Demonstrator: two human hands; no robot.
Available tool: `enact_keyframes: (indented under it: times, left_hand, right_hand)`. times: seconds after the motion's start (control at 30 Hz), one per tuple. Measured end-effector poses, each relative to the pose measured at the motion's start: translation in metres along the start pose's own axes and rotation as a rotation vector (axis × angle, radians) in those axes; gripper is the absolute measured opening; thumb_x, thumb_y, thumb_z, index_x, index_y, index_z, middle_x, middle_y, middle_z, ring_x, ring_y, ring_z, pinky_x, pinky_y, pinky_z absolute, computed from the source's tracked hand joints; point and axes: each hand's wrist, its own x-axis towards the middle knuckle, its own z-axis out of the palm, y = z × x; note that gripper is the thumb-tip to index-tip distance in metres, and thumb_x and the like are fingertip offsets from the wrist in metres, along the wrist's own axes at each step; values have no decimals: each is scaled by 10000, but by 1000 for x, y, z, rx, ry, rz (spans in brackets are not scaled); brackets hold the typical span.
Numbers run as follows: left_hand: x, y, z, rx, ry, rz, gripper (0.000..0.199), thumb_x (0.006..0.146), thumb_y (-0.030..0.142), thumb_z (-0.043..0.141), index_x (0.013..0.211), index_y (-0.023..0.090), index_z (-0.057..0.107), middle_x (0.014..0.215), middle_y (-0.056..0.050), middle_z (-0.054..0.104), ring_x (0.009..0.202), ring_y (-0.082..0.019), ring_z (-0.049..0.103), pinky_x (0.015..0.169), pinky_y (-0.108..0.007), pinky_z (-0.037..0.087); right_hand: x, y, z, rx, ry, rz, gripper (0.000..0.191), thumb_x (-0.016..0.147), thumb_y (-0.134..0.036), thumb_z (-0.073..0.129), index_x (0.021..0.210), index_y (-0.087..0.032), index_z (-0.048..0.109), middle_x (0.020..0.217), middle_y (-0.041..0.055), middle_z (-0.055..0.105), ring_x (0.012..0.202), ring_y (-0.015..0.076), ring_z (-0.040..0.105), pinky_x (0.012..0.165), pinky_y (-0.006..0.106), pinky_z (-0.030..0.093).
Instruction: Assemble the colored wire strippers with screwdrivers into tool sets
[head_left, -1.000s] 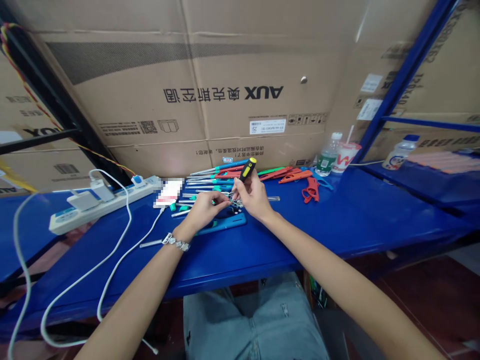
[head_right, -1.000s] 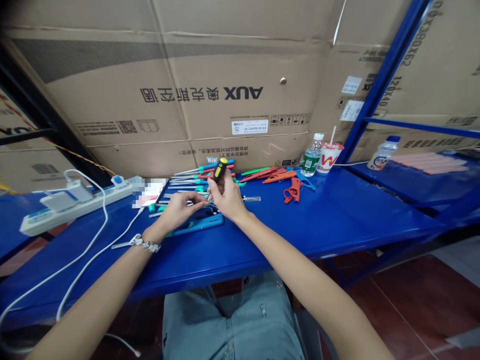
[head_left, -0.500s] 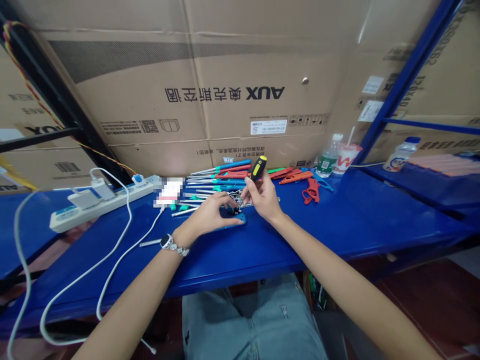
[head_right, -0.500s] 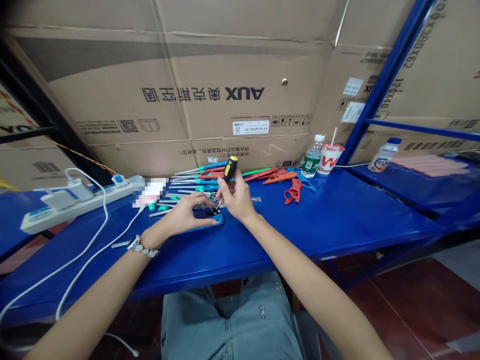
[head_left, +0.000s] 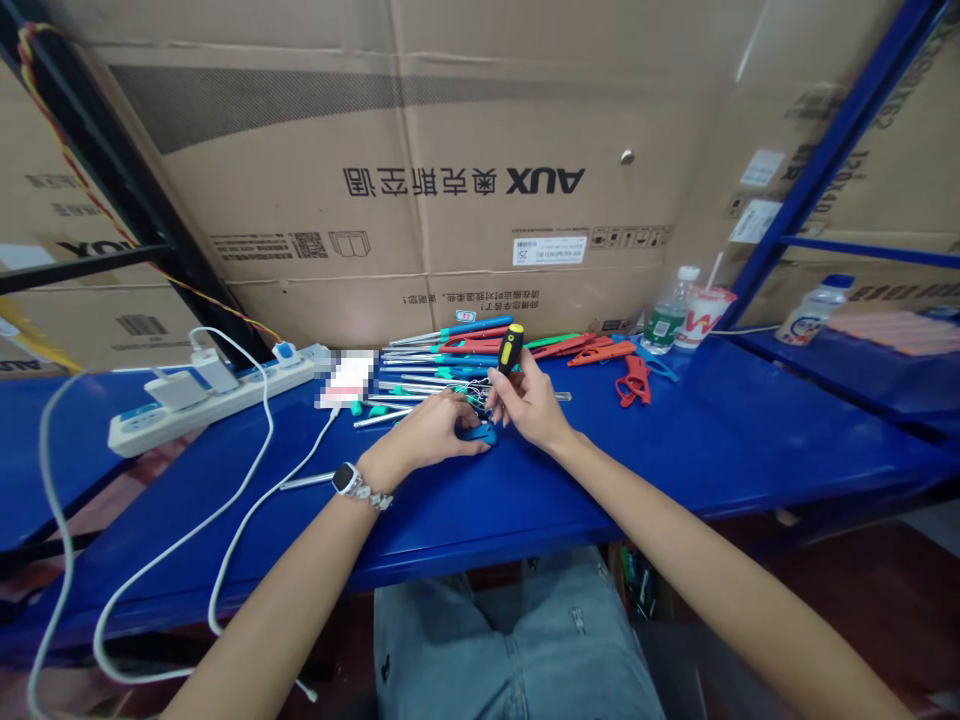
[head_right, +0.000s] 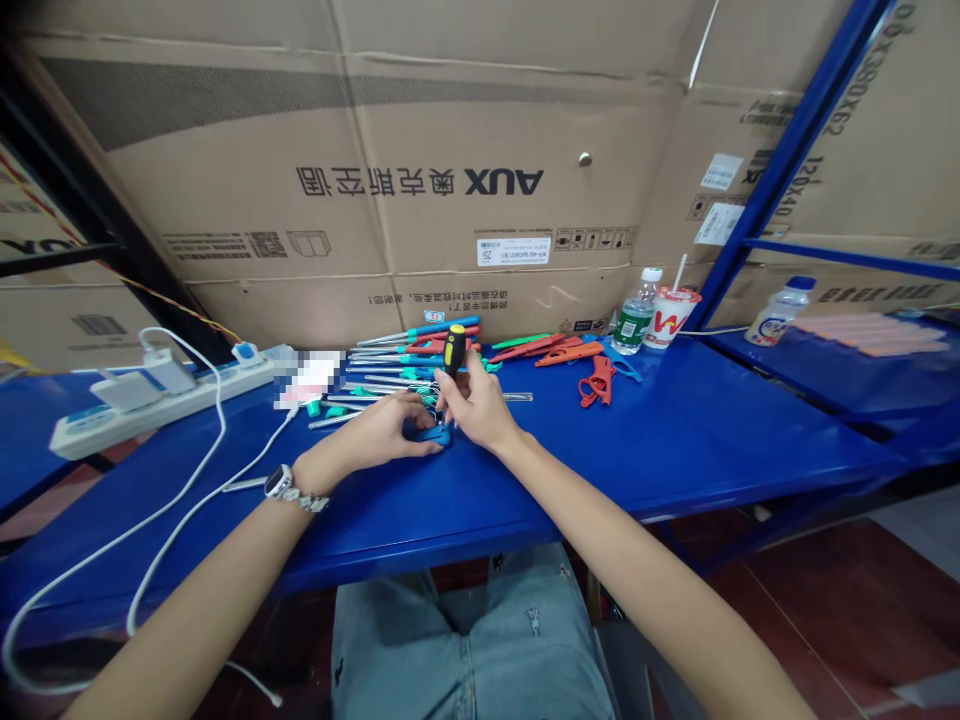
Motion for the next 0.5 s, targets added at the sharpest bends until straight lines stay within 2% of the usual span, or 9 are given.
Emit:
enact_keyframes:
  times: [0.2,0.37,0.5]
  left_hand:
    - [-2,-6,0,-42,35,6,260,763,432,823,822,201,718,911,-53,717,826,-225,645,759,-356,499]
    - [-2,-8,2,-47,40,18,258,756,431,831,817,210,712,898,-46,722,807,-219,649,736,-337,490]
    - [-3,0,-1,-23,104,22,332,754,479,847,891,203,725,961,-69,714,885,-250,642,801,-374,495]
  right_hand:
    - [-2,1,1,-30,-29,-32,301,982,-541,588,1058,-276,467,678,-30,667,449,155,607,426,303,497]
    - [-2,-1,0,-10,8,-36,315,972,-546,605,1093,-284,479,678,-24,669,460,174,615,417,317,488]
    - [0,-4,0,13,20,-38,342,965,-563,606,1108,-280,478,673,-29,664,456,165,614,409,301,483]
